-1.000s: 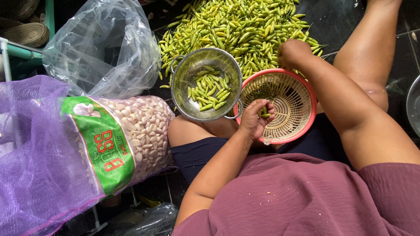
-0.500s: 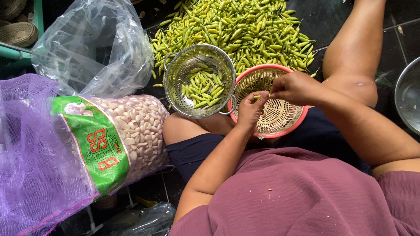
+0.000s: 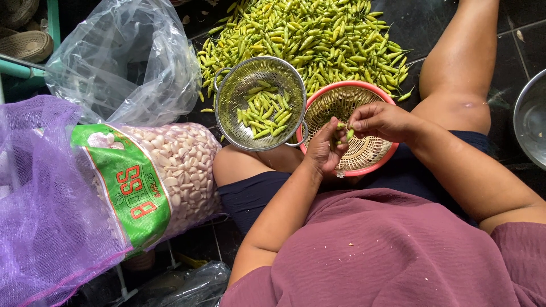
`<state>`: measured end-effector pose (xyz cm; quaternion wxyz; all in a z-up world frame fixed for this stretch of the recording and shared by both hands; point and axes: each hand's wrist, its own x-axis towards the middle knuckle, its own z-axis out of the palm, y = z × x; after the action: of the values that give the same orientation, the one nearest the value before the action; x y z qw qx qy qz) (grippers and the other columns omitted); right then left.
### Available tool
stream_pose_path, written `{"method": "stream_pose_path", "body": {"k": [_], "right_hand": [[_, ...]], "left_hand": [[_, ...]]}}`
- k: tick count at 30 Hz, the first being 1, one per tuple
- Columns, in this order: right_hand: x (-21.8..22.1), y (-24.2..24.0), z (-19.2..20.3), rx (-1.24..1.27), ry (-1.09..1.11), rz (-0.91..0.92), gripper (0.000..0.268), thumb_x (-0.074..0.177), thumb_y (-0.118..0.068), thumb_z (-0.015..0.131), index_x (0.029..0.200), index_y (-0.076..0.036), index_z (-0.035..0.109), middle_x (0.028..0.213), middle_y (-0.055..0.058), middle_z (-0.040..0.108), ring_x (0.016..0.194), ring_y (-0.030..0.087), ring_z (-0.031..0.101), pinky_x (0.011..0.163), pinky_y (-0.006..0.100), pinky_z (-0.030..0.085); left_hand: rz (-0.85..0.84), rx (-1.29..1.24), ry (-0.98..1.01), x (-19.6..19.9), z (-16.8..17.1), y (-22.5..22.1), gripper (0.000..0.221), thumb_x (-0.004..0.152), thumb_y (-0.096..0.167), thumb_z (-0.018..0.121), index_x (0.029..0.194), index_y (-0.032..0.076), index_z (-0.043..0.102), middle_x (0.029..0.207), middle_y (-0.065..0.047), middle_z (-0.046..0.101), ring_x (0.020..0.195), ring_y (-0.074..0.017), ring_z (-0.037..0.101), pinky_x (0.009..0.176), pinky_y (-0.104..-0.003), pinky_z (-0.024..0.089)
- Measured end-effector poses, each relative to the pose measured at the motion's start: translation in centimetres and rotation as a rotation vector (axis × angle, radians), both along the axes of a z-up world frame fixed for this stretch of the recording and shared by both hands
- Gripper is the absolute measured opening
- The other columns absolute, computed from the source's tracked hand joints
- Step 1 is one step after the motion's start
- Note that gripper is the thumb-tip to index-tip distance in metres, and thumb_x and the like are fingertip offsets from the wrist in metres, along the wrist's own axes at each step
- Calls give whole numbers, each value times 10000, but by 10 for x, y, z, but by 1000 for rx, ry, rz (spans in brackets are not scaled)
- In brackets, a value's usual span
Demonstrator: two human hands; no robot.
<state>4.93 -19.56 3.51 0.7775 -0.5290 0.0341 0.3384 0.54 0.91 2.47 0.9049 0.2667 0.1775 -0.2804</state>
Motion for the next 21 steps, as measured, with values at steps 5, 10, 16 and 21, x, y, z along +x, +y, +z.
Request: {"method": "stream_pose_path", "body": {"k": [5, 10, 16, 21], "right_hand": [[-6, 10, 9, -8, 177, -253, 156, 962, -155, 737, 1066, -56, 675, 861, 74, 742, 774, 137, 759, 720, 285, 635], [-21, 22, -5, -172, 98, -221, 172, 901, -101, 788, 1025, -45, 682, 830, 86, 736, 793, 186, 773, 725, 297, 624], [-11, 15, 26, -460, -286, -73, 341, 874, -153, 839, 1176, -29, 742, 965, 99, 737, 884, 147, 699, 822, 291, 567], [1, 13, 18, -719, -420, 144, 144, 881, -223, 783, 974, -114, 802, 765, 81, 745, 755, 196, 692, 714, 349, 529]], "left_hand": [[104, 121, -17, -1, -7, 0, 213, 907, 52, 719, 1111, 83, 665, 982, -107, 753, 832, -180, 760, 646, -174, 593], [112, 460, -157, -6, -51, -10, 260, 896, 160, 829, 1081, 107, 655, 897, -31, 750, 756, -102, 738, 564, -118, 545], [61, 638, -233, -9, -20, -10, 201, 856, 125, 812, 990, 66, 674, 736, -13, 679, 607, -59, 651, 467, -113, 451], [30, 778, -327, -12, -13, -10, 211, 762, 78, 856, 927, 74, 724, 678, 10, 644, 599, -11, 591, 496, -113, 434]]}}
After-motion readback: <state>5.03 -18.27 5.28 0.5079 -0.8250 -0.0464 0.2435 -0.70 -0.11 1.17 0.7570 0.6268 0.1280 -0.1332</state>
